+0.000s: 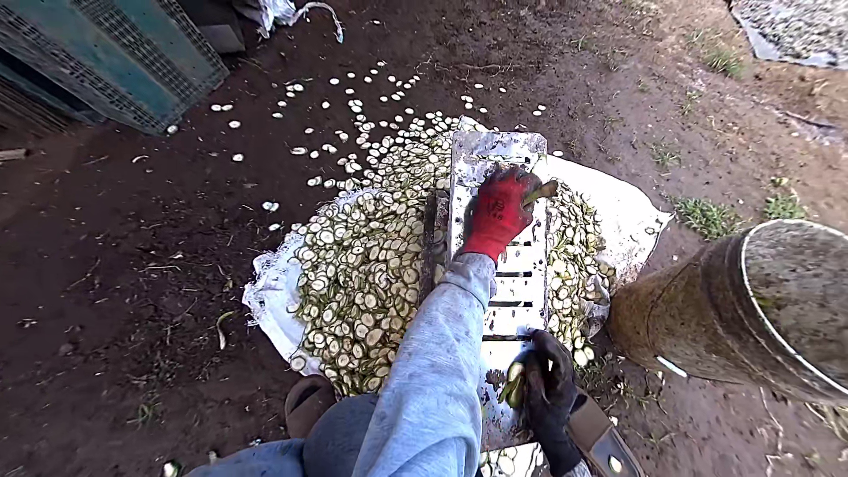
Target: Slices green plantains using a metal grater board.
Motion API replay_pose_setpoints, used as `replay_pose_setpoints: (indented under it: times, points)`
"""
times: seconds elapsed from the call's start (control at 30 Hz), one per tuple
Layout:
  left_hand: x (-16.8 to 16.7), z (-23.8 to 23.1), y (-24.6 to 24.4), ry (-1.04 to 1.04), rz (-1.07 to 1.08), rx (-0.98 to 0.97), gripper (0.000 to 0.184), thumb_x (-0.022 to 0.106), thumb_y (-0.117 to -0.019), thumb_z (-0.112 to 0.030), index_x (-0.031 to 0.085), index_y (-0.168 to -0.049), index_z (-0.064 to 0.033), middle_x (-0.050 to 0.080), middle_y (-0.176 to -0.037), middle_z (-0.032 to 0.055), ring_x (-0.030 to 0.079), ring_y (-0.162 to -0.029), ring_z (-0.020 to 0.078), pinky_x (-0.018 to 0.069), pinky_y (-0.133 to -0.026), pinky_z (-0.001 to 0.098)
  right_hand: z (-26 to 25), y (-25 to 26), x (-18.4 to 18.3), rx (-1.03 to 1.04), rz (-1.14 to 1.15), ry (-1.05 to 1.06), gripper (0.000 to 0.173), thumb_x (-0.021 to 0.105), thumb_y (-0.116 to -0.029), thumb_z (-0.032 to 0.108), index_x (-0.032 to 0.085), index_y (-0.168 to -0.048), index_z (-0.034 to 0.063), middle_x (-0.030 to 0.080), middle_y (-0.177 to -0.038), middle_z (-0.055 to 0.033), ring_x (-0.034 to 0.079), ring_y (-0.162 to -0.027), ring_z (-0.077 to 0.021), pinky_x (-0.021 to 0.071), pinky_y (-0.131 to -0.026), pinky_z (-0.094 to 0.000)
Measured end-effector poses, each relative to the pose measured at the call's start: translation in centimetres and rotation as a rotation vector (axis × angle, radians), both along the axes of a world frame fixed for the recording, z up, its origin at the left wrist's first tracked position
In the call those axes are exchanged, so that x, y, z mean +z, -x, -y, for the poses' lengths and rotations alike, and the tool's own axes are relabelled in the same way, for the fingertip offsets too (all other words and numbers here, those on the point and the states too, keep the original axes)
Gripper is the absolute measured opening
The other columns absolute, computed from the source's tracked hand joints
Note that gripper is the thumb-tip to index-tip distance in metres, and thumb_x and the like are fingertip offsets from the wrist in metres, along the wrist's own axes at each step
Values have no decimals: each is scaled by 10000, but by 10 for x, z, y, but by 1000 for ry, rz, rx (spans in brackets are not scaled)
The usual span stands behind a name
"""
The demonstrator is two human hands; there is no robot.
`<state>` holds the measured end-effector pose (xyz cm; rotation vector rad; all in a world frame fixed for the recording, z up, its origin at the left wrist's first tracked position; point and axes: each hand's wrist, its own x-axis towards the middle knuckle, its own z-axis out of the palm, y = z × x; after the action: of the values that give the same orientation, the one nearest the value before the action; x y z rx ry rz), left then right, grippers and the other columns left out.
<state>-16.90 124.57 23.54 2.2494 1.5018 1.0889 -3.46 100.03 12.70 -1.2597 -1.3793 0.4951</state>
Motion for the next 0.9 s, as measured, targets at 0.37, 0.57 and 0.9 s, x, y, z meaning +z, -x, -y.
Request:
replay_pose_setpoints:
  times: [0.37,0.57,0.9]
  points:
    - [-39,86,-5,-120,12,6,266,769,-805,-177,782,-1048,-69,746,-1078,169,670,-1128,419,522,-991,563,1,-2,2,13,18,-9,296,590,-966,144,665,-1235,44,683,-1276,-74,614,-1236,-129,506,-1062,-282]
    - [-17,58,-7,42,26,21,370,807,-803,-177,725,-1138,-44,676,-1198,220,597,-1216,427,473,-1055,571,2,-4,2,40,-18,-6,306,592,-968,135,655,-1245,20,678,-1283,-98,617,-1238,-150,505,-1071,-290]
    - [-29,35,-9,7,-38,-74,297,722,-884,-193,740,-1123,-18,688,-1248,220,558,-1309,440,380,-1153,569,-1,-4,-2,46,-23,1,314,582,-971,128,647,-1265,37,674,-1296,-79,598,-1265,-131,487,-1088,-279]
